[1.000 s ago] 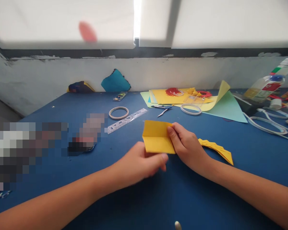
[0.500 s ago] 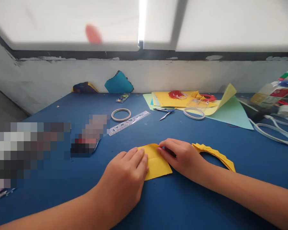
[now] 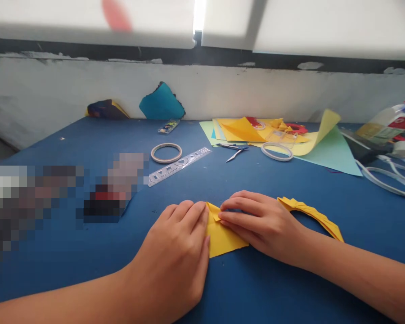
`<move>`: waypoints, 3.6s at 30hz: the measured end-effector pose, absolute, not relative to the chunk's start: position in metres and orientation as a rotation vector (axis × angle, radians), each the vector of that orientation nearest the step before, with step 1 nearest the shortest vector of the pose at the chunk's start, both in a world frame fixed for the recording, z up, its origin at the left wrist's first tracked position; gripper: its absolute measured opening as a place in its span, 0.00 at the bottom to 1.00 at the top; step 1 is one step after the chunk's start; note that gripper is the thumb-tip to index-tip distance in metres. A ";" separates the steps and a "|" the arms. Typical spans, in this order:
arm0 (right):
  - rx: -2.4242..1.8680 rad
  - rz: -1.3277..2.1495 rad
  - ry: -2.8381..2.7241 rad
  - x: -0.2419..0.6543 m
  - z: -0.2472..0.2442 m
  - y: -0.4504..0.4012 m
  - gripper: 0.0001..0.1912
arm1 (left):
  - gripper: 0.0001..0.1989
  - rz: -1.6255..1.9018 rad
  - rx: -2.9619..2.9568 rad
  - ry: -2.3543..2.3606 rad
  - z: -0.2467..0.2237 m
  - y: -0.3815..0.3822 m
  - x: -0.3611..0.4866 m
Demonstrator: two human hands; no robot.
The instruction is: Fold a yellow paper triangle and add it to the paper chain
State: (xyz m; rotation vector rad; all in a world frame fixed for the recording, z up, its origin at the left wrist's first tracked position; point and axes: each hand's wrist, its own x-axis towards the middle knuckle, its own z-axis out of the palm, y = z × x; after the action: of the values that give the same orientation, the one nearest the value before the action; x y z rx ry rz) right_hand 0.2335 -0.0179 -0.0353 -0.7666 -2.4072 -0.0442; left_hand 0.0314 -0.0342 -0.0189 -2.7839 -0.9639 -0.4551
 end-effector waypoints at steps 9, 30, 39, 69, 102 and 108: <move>-0.829 -0.012 -2.444 0.237 -0.035 -0.022 0.07 | 0.20 -0.450 -2.874 -1.045 -0.020 -0.034 0.028; -0.963 0.146 -2.598 0.232 -0.027 -0.021 0.08 | 0.23 -0.380 -2.848 -0.975 -0.024 -0.033 0.028; -0.681 -0.178 -2.404 0.238 -0.028 -0.029 0.05 | 0.22 -0.332 -2.840 -1.060 -0.021 -0.036 0.031; -0.695 -0.018 -2.479 0.233 -0.034 -0.024 0.06 | 0.14 -0.447 -2.740 -1.568 -0.017 -0.033 0.031; -0.711 -0.048 -2.490 0.231 -0.032 -0.028 0.05 | 0.09 -0.442 -2.761 -1.661 -0.017 -0.007 0.058; -0.749 -0.029 -2.500 0.232 -0.031 -0.027 0.07 | 0.10 -0.361 -2.761 -1.768 -0.007 -0.007 0.041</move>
State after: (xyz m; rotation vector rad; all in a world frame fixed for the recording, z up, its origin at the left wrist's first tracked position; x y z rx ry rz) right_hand 0.2320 -0.0268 -0.0312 -0.7495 -2.5004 -0.0287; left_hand 0.0411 -0.0072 -0.0068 -2.7614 -1.7682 -0.3608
